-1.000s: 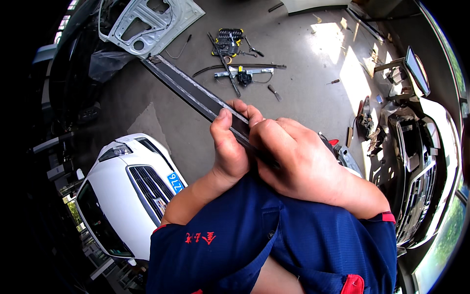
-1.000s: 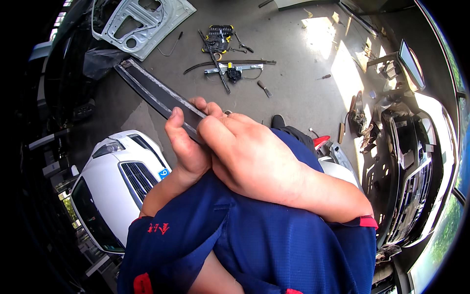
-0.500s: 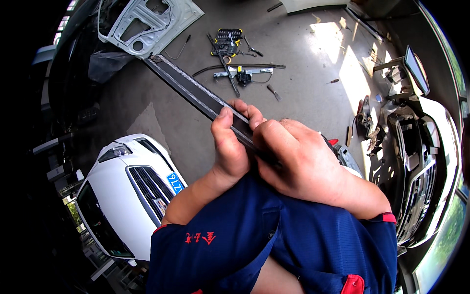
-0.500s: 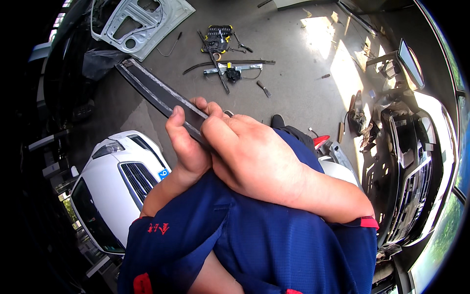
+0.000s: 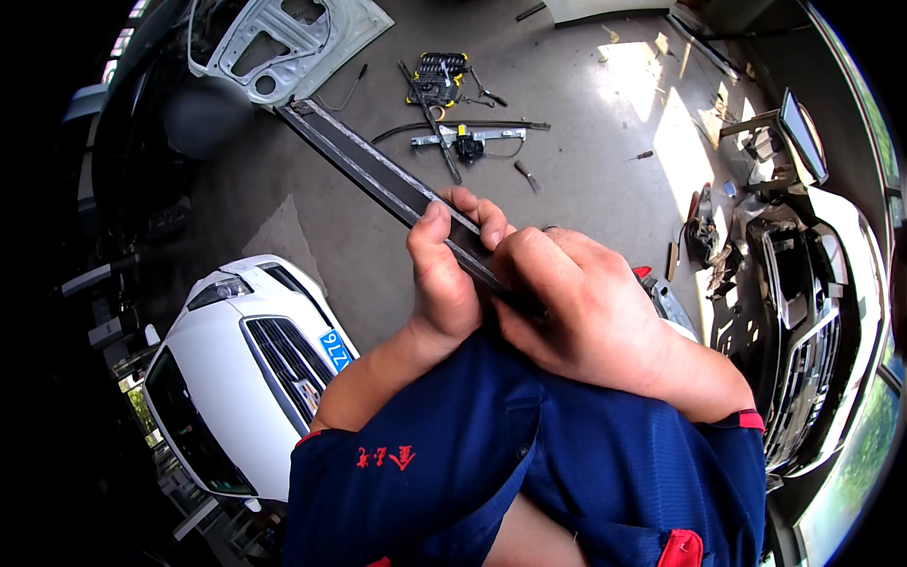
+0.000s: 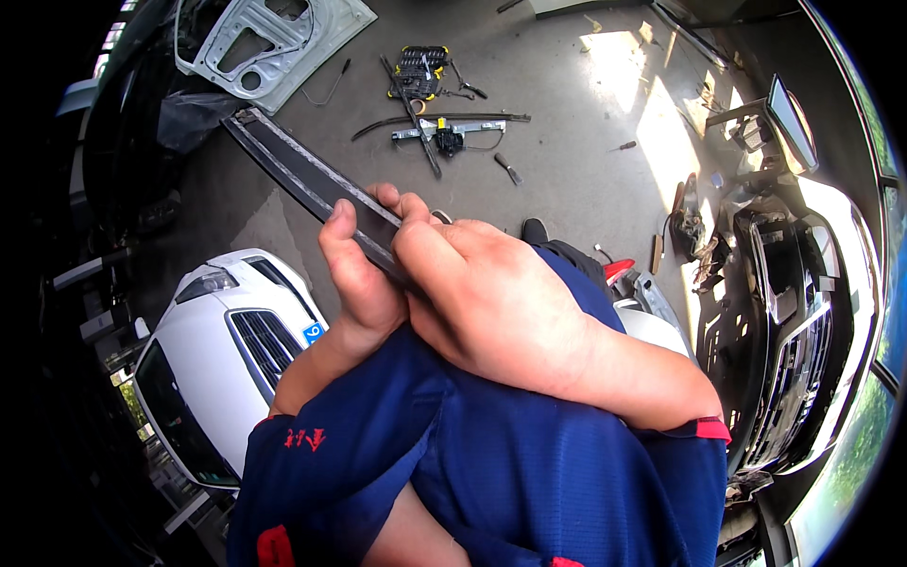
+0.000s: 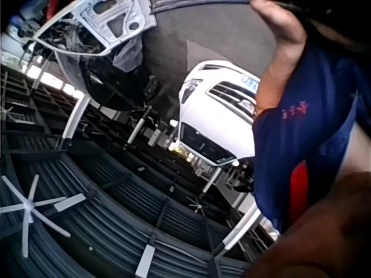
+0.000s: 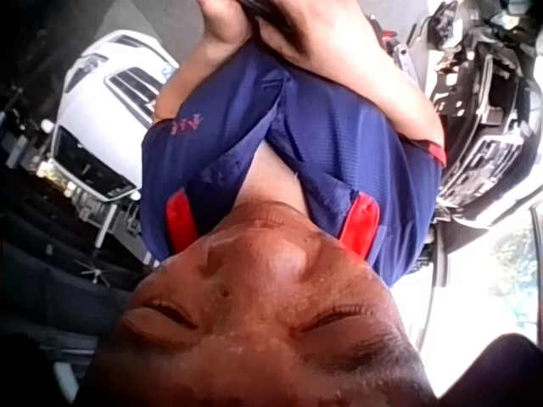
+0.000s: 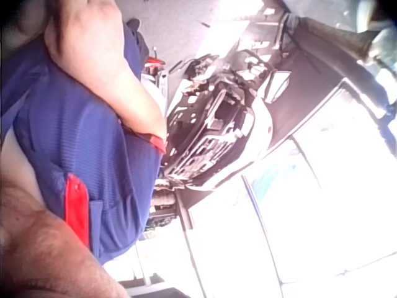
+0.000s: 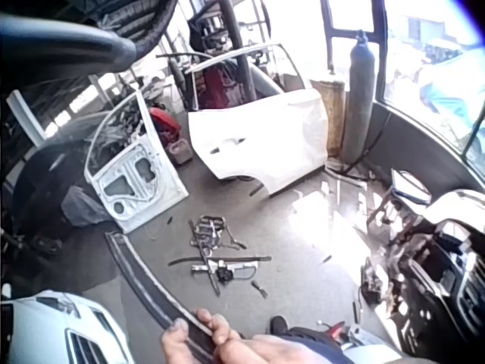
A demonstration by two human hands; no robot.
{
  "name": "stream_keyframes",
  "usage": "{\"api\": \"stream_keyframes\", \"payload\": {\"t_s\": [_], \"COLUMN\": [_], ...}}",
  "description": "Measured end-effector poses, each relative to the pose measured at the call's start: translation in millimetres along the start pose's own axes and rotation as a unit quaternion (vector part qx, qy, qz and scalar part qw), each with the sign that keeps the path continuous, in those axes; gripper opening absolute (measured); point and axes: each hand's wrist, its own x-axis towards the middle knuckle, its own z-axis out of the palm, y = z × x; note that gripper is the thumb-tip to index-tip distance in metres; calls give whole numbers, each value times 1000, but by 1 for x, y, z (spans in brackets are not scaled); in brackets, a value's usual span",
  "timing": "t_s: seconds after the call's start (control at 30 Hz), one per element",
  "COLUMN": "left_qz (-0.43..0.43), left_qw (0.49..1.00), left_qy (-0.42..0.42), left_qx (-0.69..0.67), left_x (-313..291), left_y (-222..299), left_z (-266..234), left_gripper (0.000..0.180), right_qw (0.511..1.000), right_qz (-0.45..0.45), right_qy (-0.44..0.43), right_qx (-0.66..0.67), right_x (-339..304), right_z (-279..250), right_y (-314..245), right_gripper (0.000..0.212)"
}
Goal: The person picks up a small black plastic component and examines it closely, turning it over in their hands. They then pick up a long black trim piece and inspect its edges and surface, running their fingers along the length of the part.
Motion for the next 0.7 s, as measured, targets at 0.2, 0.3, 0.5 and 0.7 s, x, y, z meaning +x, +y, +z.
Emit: {"api": "stream_keyframes", "payload": {"t_s": [0.2,0.3,0.5,0.7], "left_qz": [-9,5,3,-11], "left_qw": [1000,1000,1000,999], "left_qy": [28,23,11,13], "left_qx": [2,11,15,-27], "left_x": [0,-2,-1,1], "left_y": [3,4,1,2], "left_z": [5,5,1,1], "left_gripper": [41,40,40,39], "right_qw": [999,998,1000,999], "right_qz": [-1,-8,9,9], "right_qy": [35,56,-2,39], "right_qx": [-6,15,-15,20], "right_x": [1,1,-1,0], "right_z": [3,4,2,5], "right_y": [-2,-3,-1,-3], "right_gripper": [31,30,33,30]}}
